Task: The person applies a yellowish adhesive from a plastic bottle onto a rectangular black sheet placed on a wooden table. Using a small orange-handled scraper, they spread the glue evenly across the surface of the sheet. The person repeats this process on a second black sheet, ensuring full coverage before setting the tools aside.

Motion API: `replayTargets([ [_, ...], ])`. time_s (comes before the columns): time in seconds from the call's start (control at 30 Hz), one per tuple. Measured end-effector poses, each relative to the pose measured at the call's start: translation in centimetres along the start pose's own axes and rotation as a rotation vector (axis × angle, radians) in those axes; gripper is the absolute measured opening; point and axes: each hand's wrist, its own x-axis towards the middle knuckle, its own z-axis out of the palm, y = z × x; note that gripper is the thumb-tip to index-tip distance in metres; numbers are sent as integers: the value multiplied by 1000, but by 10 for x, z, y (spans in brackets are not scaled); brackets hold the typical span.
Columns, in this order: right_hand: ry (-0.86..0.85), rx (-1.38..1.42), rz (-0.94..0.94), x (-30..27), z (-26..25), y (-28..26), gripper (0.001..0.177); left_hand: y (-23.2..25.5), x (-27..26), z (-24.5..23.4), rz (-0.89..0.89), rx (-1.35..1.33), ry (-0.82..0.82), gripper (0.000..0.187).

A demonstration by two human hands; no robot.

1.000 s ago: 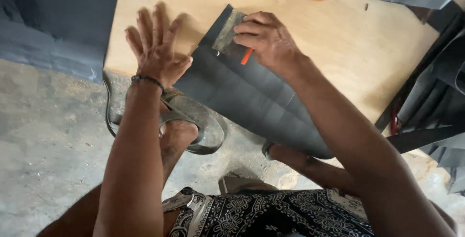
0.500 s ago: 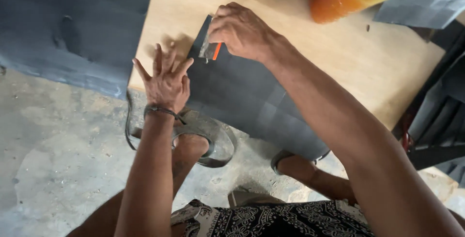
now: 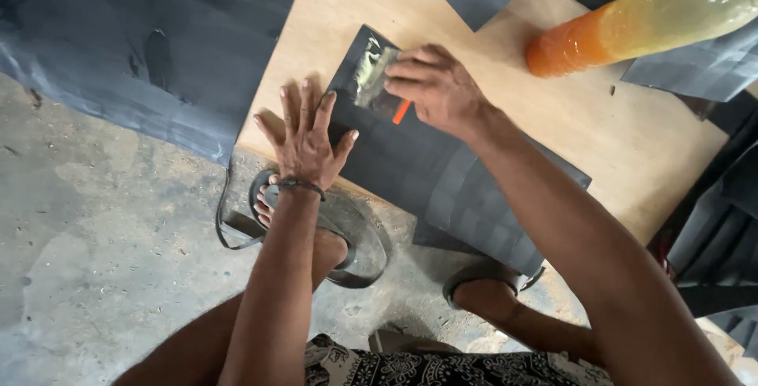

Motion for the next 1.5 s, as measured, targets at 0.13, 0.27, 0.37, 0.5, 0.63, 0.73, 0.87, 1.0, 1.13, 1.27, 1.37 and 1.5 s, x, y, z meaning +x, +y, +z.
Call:
replayTargets([
  [0.13,-211,-80,75,29,6,12,29,-1,5,5,-32,-44,24,76],
  [0.27,-214,-96,29,48,4,17,30,-1,5,10,-22,-77,59,77],
  [0.37,-192,-48,29,48,9,26,24,-1,5,5,0,-73,42,79],
  [0.5,-249,-30,77,39,6,22,30,-6,3,17,28,-81,131,80],
  [0.63,-284,-59,80,25,-6,14,34,-6,5,14,16,-84,103,80],
  [0.73,-296,-27,102,8,-21,2,34,-6,4,15,22,-76,102,80],
  [0.87,-340,-15,145,-22,-36,-8,34,-5,7,13,25,-69,74,79],
  [1.0,-379,-34,207,-57,-58,-21,30,-8,7,15,9,-57,3,80],
  [1.13,-415,-46,222,-93,-83,-31,31,-6,4,8,29,-89,16,80],
  [1.27,-529,-10,270,-140,-102,-31,46,-4,5,7,-18,-73,-22,78],
  [1.37,-419,-96,260,-128,-114,-38,31,-5,3,12,47,-55,40,76],
  [1.5,-323,-42,242,-74,-72,-22,40,-15,4,21,62,-50,22,76],
])
